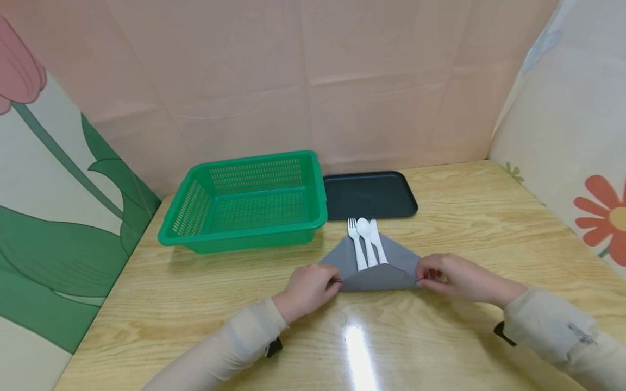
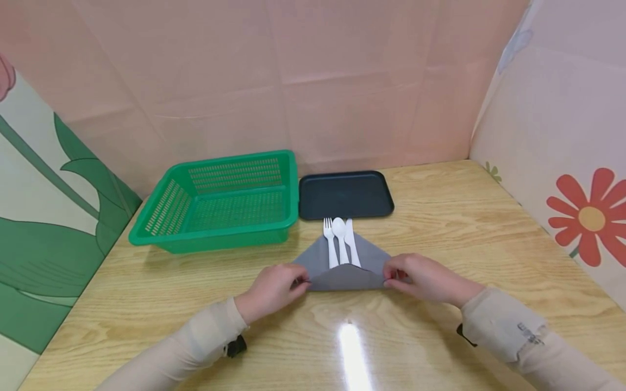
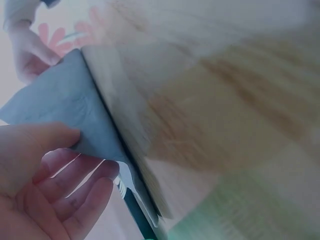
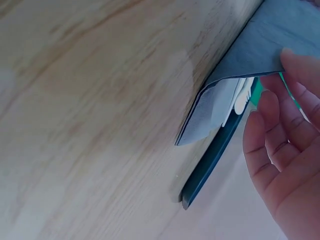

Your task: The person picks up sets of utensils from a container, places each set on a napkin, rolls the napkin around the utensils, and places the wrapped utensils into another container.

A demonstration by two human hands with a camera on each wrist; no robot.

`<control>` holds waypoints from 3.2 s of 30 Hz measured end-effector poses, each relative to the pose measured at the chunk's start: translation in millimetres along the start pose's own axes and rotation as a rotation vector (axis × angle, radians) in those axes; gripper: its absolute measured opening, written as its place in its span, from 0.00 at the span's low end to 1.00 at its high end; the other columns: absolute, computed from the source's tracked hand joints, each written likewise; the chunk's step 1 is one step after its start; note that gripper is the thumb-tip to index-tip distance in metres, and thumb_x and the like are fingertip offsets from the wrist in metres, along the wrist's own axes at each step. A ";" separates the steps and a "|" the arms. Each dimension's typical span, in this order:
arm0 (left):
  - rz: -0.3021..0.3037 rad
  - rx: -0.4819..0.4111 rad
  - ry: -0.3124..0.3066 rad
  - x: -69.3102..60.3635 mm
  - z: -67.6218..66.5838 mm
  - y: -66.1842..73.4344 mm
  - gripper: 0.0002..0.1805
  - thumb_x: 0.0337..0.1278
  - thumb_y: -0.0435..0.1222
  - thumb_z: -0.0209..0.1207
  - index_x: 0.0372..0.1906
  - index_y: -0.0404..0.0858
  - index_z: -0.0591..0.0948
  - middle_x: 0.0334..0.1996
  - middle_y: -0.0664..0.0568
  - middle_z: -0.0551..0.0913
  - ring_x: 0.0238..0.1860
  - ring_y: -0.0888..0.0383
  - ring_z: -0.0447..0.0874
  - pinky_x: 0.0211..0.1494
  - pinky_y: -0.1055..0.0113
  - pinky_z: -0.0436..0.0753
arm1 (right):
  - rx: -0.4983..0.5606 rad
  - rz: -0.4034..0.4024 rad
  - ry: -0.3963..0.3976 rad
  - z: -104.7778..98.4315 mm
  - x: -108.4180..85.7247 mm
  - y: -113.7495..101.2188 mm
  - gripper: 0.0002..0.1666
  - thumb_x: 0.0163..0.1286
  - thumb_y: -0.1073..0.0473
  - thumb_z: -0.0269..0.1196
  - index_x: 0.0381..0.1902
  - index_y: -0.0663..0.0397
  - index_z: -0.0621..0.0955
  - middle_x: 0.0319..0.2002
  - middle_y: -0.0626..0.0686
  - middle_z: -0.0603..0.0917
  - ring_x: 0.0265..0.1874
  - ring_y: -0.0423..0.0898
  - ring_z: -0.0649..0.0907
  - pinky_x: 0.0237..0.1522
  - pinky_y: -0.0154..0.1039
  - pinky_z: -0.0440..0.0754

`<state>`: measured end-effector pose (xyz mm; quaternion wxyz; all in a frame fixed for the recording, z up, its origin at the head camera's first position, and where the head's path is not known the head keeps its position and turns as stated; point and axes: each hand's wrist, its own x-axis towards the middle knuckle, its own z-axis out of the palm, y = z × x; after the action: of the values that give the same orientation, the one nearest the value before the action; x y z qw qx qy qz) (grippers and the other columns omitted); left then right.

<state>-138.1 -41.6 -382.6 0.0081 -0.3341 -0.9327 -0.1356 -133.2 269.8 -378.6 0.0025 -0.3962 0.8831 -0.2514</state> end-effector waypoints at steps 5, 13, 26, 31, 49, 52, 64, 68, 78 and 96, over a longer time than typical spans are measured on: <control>-0.014 -0.022 0.001 2.6 0.6 -2.3 0.06 0.58 0.40 0.59 0.30 0.45 0.83 0.25 0.58 0.84 0.23 0.68 0.76 0.24 0.77 0.70 | 0.017 0.060 -0.029 -1.0 2.6 1.6 0.07 0.62 0.63 0.63 0.28 0.45 0.76 0.23 0.38 0.77 0.23 0.26 0.70 0.23 0.26 0.72; -0.035 -0.092 -0.019 6.1 1.4 -7.1 0.07 0.59 0.40 0.59 0.32 0.42 0.84 0.24 0.56 0.84 0.22 0.69 0.73 0.25 0.78 0.70 | 0.015 0.089 -0.027 0.9 6.3 7.0 0.07 0.63 0.62 0.62 0.28 0.46 0.75 0.22 0.39 0.76 0.21 0.26 0.69 0.22 0.26 0.71; -0.098 -0.174 -0.058 11.3 3.2 -13.6 0.08 0.60 0.41 0.58 0.33 0.42 0.83 0.24 0.56 0.83 0.23 0.67 0.73 0.27 0.76 0.70 | 0.011 0.095 -0.006 1.2 9.7 13.2 0.07 0.63 0.60 0.62 0.27 0.46 0.74 0.20 0.37 0.72 0.19 0.26 0.66 0.20 0.25 0.67; -0.102 -0.167 -0.070 14.6 4.9 -16.0 0.08 0.60 0.41 0.58 0.34 0.41 0.83 0.25 0.55 0.83 0.24 0.66 0.75 0.28 0.76 0.71 | 0.021 0.136 -0.043 0.6 12.6 13.7 0.07 0.64 0.59 0.61 0.27 0.48 0.74 0.19 0.37 0.70 0.18 0.27 0.64 0.20 0.26 0.65; -0.188 -0.099 -0.093 22.0 5.5 -14.9 0.10 0.58 0.44 0.59 0.29 0.42 0.83 0.27 0.55 0.84 0.29 0.61 0.80 0.28 0.73 0.73 | 0.017 0.294 -0.136 3.9 20.7 13.7 0.06 0.65 0.59 0.60 0.28 0.51 0.74 0.19 0.41 0.69 0.18 0.30 0.65 0.21 0.28 0.65; -0.196 -0.087 -0.093 22.6 5.5 -14.7 0.11 0.58 0.44 0.60 0.26 0.43 0.82 0.26 0.56 0.84 0.28 0.61 0.79 0.27 0.72 0.71 | 0.016 0.313 -0.147 4.5 21.4 12.6 0.06 0.65 0.59 0.60 0.29 0.51 0.74 0.19 0.41 0.70 0.18 0.30 0.65 0.21 0.28 0.65; -0.213 -0.042 -0.084 23.9 5.6 -12.3 0.13 0.56 0.45 0.61 0.20 0.44 0.79 0.22 0.57 0.80 0.25 0.61 0.75 0.24 0.71 0.67 | -0.019 0.335 -0.151 8.7 23.0 13.7 0.05 0.64 0.61 0.60 0.29 0.52 0.75 0.18 0.41 0.71 0.18 0.31 0.66 0.22 0.28 0.65; -0.227 -0.044 -0.088 24.1 5.8 -12.4 0.15 0.56 0.45 0.61 0.19 0.44 0.78 0.21 0.57 0.79 0.25 0.61 0.75 0.24 0.71 0.67 | -0.015 0.359 -0.164 9.3 24.5 12.3 0.04 0.64 0.61 0.60 0.29 0.52 0.75 0.19 0.42 0.71 0.19 0.32 0.66 0.22 0.28 0.65; -0.240 -0.008 -0.089 25.6 8.4 -12.1 0.17 0.55 0.47 0.62 0.16 0.45 0.75 0.18 0.58 0.77 0.21 0.62 0.74 0.21 0.70 0.65 | -0.038 0.410 -0.198 11.3 27.8 8.3 0.05 0.65 0.61 0.59 0.29 0.53 0.75 0.21 0.44 0.73 0.19 0.35 0.68 0.22 0.29 0.66; -0.182 0.128 -0.055 29.2 10.3 -5.0 0.10 0.51 0.44 0.64 0.27 0.43 0.78 0.25 0.55 0.81 0.28 0.59 0.80 0.27 0.67 0.72 | -0.075 0.450 -0.147 14.4 32.4 1.2 0.07 0.60 0.63 0.62 0.28 0.54 0.73 0.21 0.46 0.73 0.21 0.38 0.69 0.23 0.30 0.66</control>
<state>-163.1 -24.5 -390.6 -0.0082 -0.2503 -0.9658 -0.0666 -153.3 241.4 -385.4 0.1082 -0.2068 0.9552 -0.1820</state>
